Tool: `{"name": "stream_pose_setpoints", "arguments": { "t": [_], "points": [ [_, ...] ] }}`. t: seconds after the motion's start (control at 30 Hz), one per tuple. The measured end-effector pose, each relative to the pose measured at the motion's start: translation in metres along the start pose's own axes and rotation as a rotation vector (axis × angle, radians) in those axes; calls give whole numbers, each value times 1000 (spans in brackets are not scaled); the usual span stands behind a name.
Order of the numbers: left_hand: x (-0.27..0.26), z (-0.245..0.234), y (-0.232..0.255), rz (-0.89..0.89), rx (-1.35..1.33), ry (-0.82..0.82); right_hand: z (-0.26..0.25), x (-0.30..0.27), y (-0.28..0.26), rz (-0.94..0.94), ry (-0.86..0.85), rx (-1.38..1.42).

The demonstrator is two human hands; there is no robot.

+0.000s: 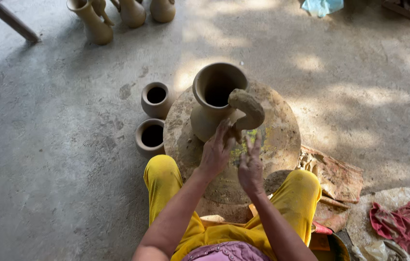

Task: The person attaches handles to a ceramic vessel by hand and with a tool, then rolls and shapes a large piece of clay on a pottery wheel.

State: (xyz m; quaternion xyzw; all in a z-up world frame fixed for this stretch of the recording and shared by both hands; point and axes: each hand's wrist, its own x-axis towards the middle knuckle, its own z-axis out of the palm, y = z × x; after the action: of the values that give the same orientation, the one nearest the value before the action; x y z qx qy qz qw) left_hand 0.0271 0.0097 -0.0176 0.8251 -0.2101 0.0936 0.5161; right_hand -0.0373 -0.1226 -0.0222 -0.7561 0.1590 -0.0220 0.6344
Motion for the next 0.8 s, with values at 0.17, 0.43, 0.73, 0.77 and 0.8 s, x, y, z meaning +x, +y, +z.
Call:
{"name": "stream_pose_setpoints", "arguments": {
  "t": [0.17, 0.43, 0.73, 0.77, 0.8],
  "points": [
    [18, 26, 7, -10, 262, 251, -16, 5, 14, -251, 115, -33],
    [15, 40, -1, -10, 345, 351, -34, 7, 19, -331, 160, -49],
    [9, 42, -5, 62, 326, 295, -34, 10, 19, -344, 127, -67],
    [1, 41, -4, 64, 313, 268, -32, 14, 18, -386, 80, -55],
    [-5, 40, -4, 67, 300, 243, -30, 18, 17, -429, 31, -43]
  ]
}}
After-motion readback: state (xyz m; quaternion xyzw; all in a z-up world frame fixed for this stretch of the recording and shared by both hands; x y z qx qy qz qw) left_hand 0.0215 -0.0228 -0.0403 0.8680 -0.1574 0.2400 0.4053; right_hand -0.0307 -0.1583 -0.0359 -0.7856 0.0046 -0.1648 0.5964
